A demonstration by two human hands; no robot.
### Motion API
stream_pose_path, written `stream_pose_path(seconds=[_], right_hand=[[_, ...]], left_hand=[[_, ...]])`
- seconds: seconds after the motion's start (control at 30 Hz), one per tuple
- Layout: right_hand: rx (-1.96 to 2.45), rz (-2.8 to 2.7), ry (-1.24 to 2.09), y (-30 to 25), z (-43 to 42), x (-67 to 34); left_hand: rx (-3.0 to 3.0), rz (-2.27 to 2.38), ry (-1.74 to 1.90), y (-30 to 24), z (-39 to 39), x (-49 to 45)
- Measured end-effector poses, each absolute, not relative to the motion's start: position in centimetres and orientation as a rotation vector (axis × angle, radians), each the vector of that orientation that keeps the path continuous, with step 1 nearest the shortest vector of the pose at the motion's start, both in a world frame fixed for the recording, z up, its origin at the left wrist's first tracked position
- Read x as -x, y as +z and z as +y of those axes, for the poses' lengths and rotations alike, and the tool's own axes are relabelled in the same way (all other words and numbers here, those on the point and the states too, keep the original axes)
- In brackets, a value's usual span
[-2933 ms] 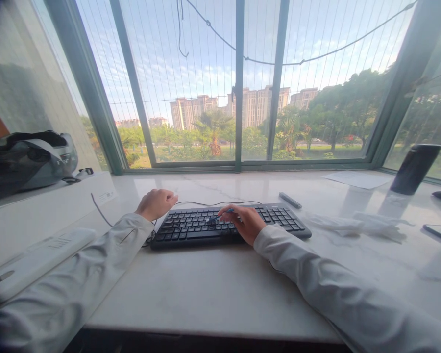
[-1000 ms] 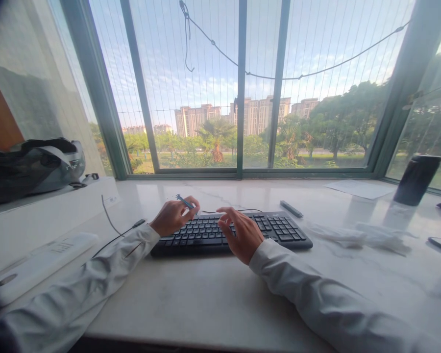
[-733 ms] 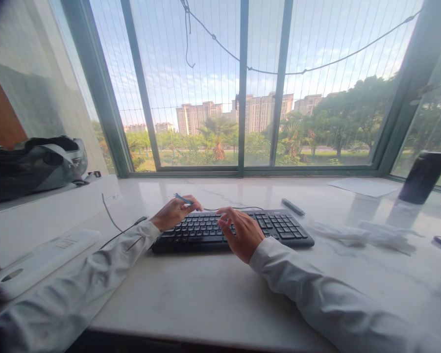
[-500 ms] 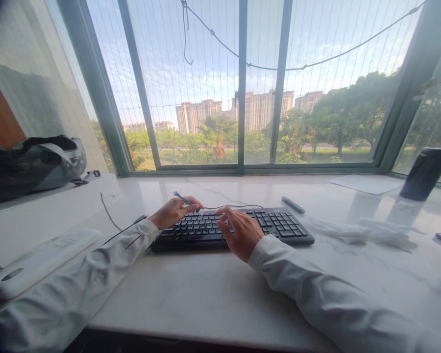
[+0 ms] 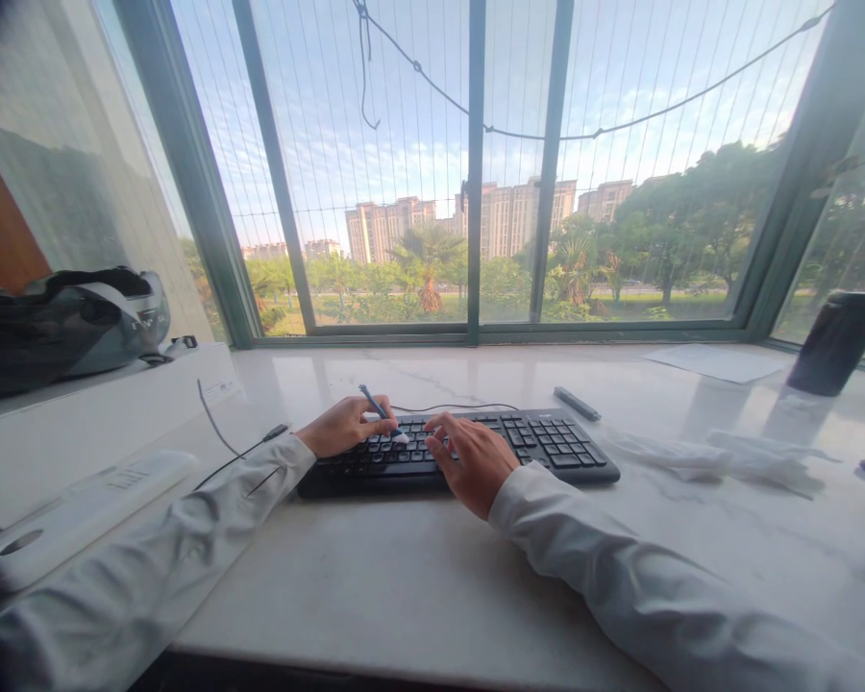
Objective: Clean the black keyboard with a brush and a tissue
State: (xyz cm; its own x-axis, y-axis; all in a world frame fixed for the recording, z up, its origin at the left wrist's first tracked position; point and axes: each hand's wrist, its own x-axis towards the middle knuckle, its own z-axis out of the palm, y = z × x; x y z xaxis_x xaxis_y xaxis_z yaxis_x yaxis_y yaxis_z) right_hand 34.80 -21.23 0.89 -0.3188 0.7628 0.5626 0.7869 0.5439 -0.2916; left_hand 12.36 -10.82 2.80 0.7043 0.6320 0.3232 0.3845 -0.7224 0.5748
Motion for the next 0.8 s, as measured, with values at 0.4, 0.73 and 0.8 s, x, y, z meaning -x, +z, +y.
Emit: stream_pose_path(seconds=[0.4, 0.73, 0.8], right_hand=[[1.320, -2.134, 0.009, 1.0, -21.4, -34.8], [1.319, -2.147, 0.033, 1.4, -21.5, -34.8], [1.327, -2.146, 0.031, 1.4, -21.6, -34.8]], left_hand=[[-2.718, 0.970, 0.478, 4.1, -9.9, -10.4], [-2.864, 1.245, 0.143, 6.1, -9.5, -7.9], [-2.868, 1.328, 0.066, 6.4, -9.5, -7.4]])
